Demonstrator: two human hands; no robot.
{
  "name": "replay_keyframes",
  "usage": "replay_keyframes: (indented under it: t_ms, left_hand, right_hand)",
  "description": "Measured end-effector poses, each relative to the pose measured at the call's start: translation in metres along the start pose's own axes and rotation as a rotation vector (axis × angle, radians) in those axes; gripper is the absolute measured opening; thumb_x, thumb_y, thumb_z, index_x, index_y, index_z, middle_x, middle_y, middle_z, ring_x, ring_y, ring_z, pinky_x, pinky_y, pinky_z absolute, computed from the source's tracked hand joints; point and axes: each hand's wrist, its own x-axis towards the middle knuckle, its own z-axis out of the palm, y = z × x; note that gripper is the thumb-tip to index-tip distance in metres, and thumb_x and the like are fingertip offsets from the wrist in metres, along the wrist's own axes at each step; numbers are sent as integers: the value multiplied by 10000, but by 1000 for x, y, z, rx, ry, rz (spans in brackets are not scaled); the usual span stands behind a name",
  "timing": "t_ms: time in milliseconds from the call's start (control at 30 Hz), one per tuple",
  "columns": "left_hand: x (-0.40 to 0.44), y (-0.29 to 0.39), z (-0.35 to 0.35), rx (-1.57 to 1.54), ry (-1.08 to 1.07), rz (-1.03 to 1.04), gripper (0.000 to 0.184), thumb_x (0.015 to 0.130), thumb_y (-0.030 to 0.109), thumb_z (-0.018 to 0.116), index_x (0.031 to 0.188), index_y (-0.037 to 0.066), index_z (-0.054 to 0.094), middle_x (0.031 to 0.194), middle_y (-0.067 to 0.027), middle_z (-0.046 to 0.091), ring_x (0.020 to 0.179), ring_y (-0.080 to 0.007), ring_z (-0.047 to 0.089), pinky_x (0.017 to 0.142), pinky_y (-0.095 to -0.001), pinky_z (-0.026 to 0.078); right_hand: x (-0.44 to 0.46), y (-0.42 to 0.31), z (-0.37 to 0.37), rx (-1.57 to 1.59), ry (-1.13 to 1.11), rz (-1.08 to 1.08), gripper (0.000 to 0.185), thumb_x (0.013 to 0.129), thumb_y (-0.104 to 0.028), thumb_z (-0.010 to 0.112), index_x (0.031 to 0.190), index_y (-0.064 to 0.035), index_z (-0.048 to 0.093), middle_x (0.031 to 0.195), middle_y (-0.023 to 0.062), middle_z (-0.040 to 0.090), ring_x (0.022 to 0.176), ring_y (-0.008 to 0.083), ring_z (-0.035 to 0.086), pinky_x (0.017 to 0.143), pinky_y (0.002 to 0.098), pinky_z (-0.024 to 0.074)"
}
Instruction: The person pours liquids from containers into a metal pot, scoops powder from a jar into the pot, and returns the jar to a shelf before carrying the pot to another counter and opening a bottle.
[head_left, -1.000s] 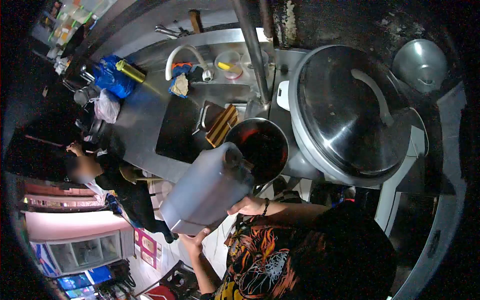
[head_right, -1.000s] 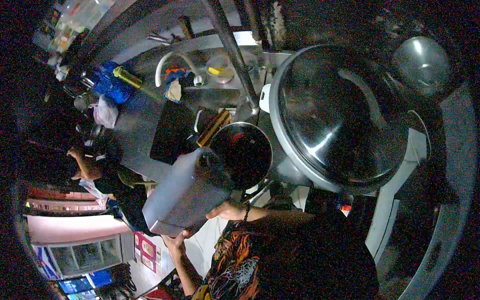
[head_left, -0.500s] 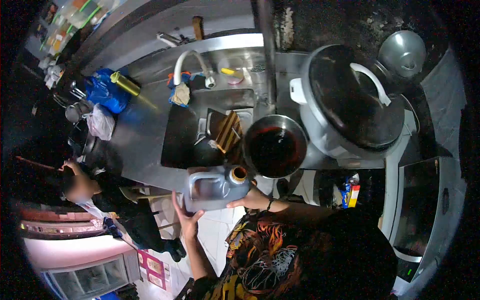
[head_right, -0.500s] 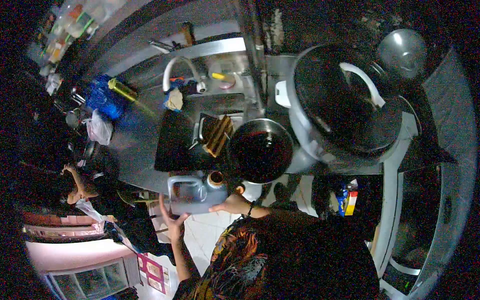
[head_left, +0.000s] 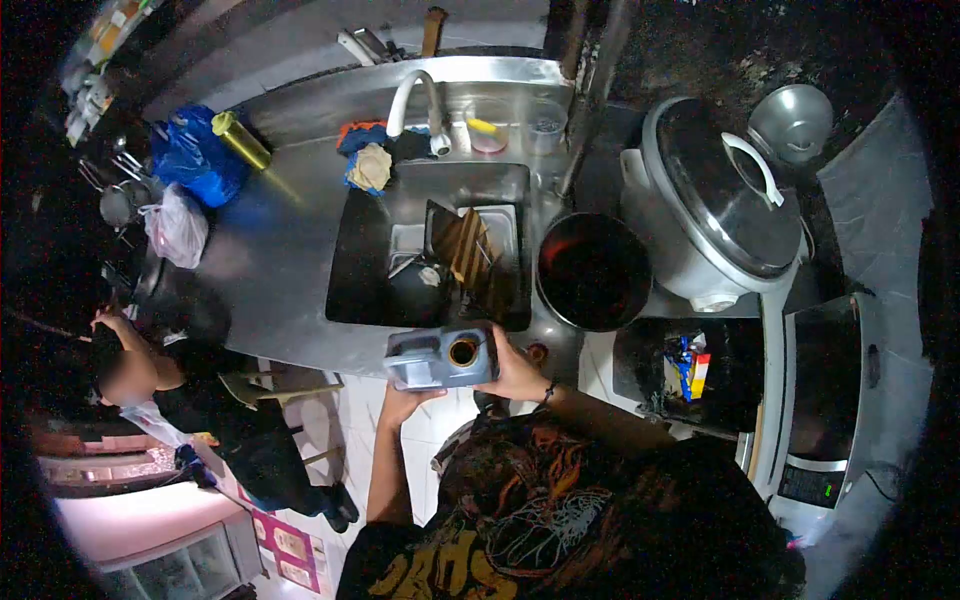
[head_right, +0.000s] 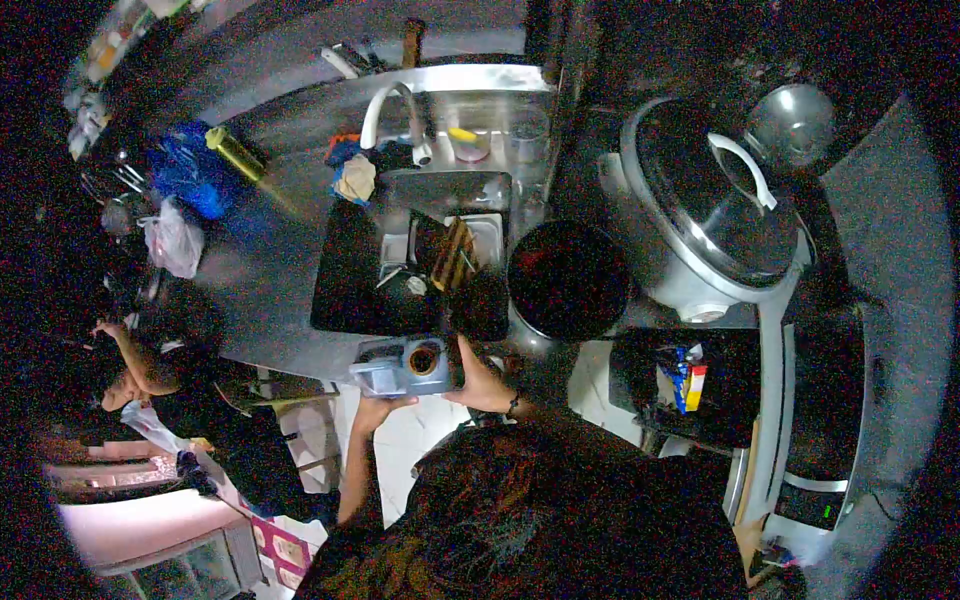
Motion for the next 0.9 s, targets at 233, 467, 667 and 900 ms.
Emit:
replay_keyframes:
  t_ms: [233,467,667,900]
  left_hand:
    - [10,-8,-18,-26,-169,73,636,539,153,812,1075,12,502,1059,-82,540,999,-174,491,874,-322,403]
    - [15,2,-36,-62,-231,227,1086,484,97,827,1330,67,147,1287,-109,353,1132,-211,401,942,-320,337]
    - [1,35,-37,52,-163,335,1073,490,113,828,1327,54,160,1293,-115,342,1180,-218,350,972,-325,297]
    - [9,17,-30,-238,-239,279,1059,522,102,819,1327,50,132,1274,-123,351,1162,-216,363,972,-348,303]
  right_hand:
    - [-28,6,-57,-601,-51,137,736,693,-370,654,1284,-112,299,1285,163,337,1141,340,375,922,382,354]
    - [-44,16,-44,-731,15,318,462,755,-338,608,1134,-135,437,1007,129,555,866,279,575,746,362,470]
    - [-13,-62,-59,-61,317,-11,432,716,-122,668,1078,-47,445,919,80,576,815,174,574,731,308,468]
    - [10,-93,-49,82,243,-36,359,700,-143,681,1004,-46,515,960,78,580,901,141,542,786,309,448]
